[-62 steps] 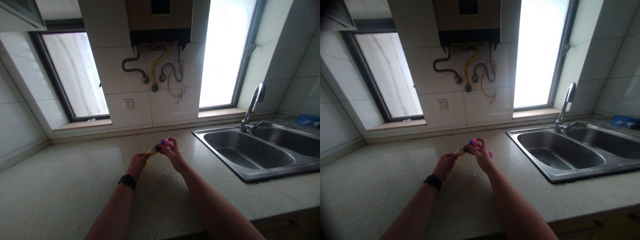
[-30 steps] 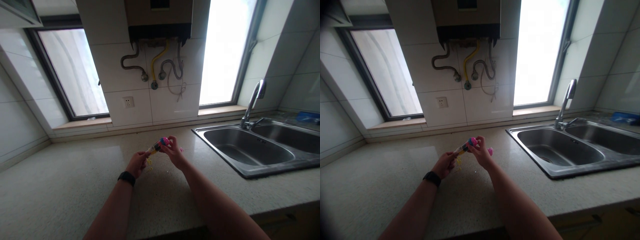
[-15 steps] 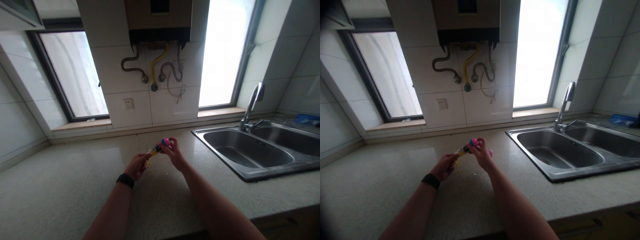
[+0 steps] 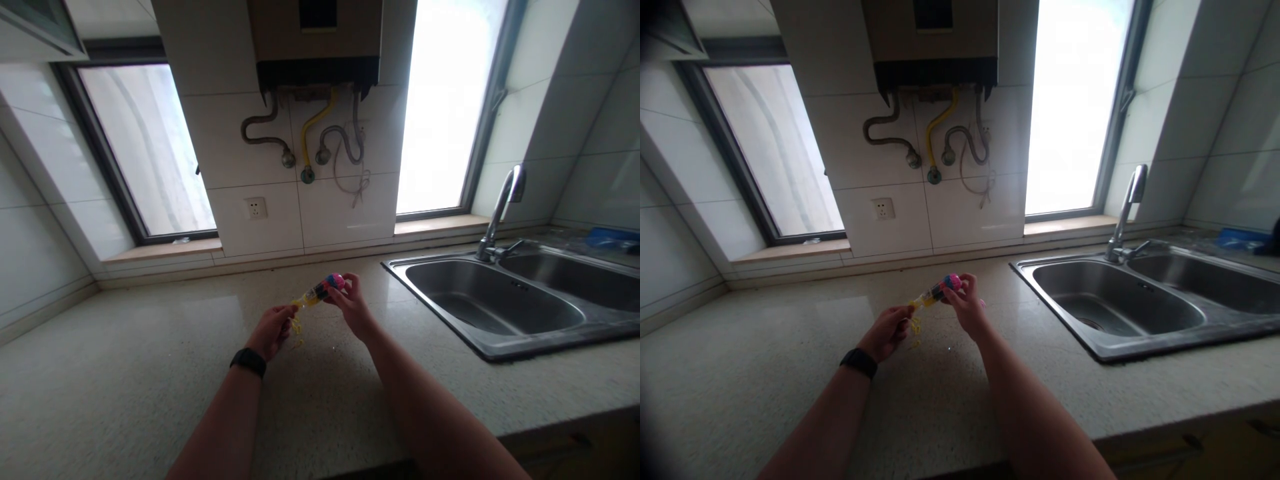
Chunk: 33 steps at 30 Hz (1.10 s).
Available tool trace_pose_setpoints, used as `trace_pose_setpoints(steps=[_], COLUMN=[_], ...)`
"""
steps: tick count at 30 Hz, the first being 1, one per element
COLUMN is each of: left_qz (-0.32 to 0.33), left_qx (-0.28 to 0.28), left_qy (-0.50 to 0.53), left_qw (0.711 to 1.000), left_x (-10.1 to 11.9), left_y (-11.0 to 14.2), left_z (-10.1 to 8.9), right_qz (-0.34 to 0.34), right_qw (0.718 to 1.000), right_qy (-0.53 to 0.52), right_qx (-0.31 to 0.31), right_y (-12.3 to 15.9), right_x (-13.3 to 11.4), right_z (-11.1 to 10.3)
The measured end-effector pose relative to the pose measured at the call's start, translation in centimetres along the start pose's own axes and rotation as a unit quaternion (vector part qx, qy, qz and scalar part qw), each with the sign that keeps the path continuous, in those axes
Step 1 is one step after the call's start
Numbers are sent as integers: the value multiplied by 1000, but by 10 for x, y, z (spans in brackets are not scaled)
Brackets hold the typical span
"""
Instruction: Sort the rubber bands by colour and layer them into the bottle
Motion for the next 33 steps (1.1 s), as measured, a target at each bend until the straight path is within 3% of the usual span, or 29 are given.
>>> trace_pose_setpoints(steps=[6, 11, 17, 25, 29, 33], left_qz=[46, 121, 153, 177, 189, 128], left_qx=[36, 82, 73, 58, 48, -1], left_qy=[-114, -237, -331, -381, -318, -190], left_qw=[992, 960, 929, 906, 928, 973], left_x=[3, 13, 12, 15, 21, 17], left_y=[-3, -5, -4, -1, 2, 6], left_z=[-8, -16, -19, -17, -5, 14], right_qz=[-18, -29, -44, -41, -42, -22], right_qw=[999, 998, 997, 993, 992, 998], right_qy=[21, 34, 67, 114, 117, 58], right_qx=[30, 33, 12, 11, 8, 22], right_y=[-5, -6, -5, -4, -3, -4], right_x=[-2, 2, 5, 4, 3, 4], right_z=[-9, -12, -12, -13, -10, -7])
Point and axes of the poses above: each hand's wrist, its own y-axis away from the middle knuckle, its own z-axis out of the palm, x = y × z, the point moved 6 cm from there along -y, towards the middle knuckle, and after that the axes turned 3 degrees about x, right-handed, at the moved point
